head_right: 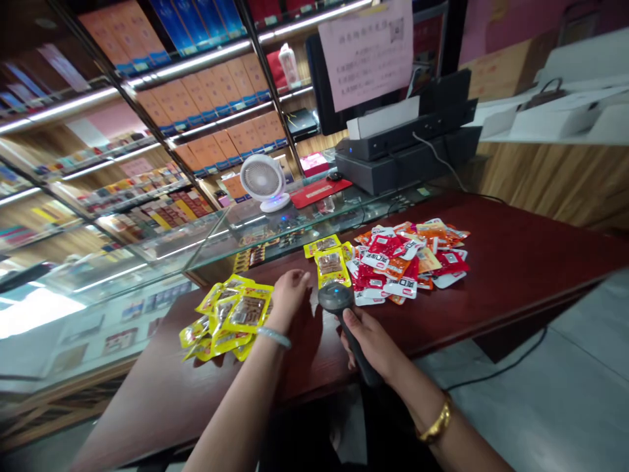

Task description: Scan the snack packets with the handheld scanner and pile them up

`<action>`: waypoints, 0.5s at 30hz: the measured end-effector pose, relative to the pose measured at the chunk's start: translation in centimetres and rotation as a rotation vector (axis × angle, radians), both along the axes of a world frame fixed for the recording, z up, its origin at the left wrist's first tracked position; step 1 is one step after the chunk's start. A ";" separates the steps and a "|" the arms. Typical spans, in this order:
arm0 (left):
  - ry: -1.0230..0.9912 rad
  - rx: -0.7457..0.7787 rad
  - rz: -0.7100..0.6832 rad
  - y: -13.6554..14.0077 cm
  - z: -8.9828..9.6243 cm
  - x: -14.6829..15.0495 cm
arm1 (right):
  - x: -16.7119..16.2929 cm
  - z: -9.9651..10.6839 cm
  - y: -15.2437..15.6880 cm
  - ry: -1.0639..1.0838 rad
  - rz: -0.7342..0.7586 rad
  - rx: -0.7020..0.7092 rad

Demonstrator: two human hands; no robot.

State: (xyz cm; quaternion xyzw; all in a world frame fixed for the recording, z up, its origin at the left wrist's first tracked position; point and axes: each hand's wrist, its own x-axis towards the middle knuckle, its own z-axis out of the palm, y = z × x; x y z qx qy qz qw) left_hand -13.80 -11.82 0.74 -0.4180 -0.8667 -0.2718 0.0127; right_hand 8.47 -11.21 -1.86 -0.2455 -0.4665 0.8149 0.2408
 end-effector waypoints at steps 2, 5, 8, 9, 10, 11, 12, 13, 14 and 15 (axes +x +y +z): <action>-0.006 -0.138 -0.007 2.7 -0.5 1.3 | 0.6 -0.1 0.2 0.005 -0.023 -0.008; 0.045 -0.256 0.007 5.0 -0.8 2.1 | 1.4 -0.1 0.8 0.015 -0.057 -0.003; 0.049 -0.276 0.006 5.4 -0.9 1.9 | 1.9 0.3 1.8 0.009 -0.084 0.036; 0.024 -0.269 0.003 5.1 -1.0 1.7 | 1.9 0.6 2.3 0.005 -0.097 0.055; -0.009 -0.257 0.000 4.8 -1.2 1.4 | 1.9 0.9 2.8 -0.002 -0.113 0.073; -0.044 -0.241 -0.003 4.3 -1.3 1.1 | 1.8 1.2 3.3 -0.011 -0.135 0.091; -0.077 -0.223 -0.007 3.8 -1.4 0.8 | 1.6 1.5 3.8 -0.019 -0.162 0.104; -0.101 -0.203 -0.010 3.2 -1.6 0.6 | 1.4 1.9 4.3 -0.024 -0.178 0.110; -0.114 -0.184 -0.015 2.7 -1.8 0.4 | 1.1 2.2 4.7 -0.023 -0.189 0.119; -0.120 -0.166 -0.022 2.3 -1.9 0.3 | 0.8 2.4 5.0 -0.020 -0.185 0.123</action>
